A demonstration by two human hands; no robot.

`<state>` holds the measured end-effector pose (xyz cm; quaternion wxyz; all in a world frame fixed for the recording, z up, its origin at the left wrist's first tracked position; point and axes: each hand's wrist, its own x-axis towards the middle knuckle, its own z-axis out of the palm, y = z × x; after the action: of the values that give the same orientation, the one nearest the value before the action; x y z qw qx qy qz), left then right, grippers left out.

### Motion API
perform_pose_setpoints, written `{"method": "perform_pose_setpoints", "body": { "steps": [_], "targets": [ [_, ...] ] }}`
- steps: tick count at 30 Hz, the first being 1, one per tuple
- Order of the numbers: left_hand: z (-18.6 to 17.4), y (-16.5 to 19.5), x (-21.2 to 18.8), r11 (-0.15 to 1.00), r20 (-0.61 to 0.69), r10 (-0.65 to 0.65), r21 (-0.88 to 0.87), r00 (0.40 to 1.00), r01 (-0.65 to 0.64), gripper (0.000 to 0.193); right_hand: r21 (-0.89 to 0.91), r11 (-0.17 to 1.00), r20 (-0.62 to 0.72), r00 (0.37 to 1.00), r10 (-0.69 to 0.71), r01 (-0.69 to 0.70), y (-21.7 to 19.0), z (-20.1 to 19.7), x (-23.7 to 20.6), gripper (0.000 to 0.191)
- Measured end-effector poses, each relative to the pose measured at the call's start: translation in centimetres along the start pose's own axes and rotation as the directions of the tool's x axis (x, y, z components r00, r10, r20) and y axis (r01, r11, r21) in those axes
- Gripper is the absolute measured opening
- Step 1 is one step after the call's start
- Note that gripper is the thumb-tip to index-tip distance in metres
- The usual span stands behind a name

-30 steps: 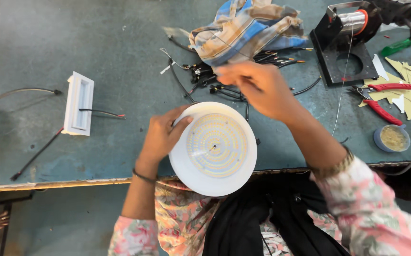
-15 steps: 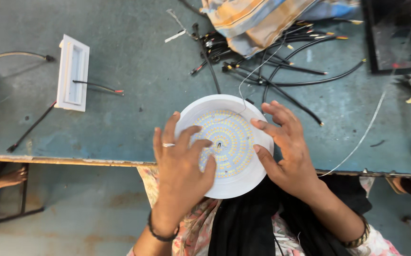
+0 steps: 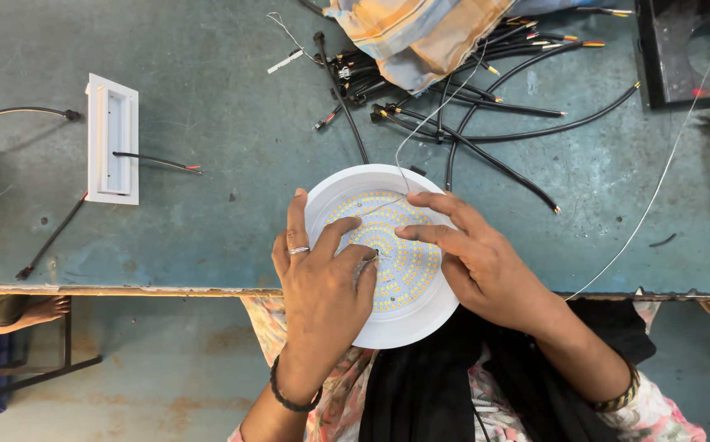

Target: The person solders wires to the center of a circular LED panel using a soldering iron and solder wire. They apply flux paste, attach wires, and wipe the surface with a cloth. The person handles multiple LED panels and wires on a workbench.

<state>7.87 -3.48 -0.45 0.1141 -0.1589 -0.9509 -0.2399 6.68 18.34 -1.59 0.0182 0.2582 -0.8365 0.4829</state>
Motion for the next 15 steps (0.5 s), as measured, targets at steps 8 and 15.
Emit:
{"method": "perform_pose_setpoints", "body": {
  "steps": [8,15],
  "targets": [
    [0.1,0.5,0.1,1.0,-0.032,-0.016,0.003,0.999,0.016,0.01,-0.008,1.0,0.038,0.999,0.012,-0.011,0.4,-0.3,0.1,0.058],
    [0.1,0.9,0.3,0.999,-0.023,-0.005,0.039,1.0,0.006,0.01,0.005,1.0,0.022,1.0,0.016,-0.016,0.7,0.0,-0.1,0.056]
  ]
}}
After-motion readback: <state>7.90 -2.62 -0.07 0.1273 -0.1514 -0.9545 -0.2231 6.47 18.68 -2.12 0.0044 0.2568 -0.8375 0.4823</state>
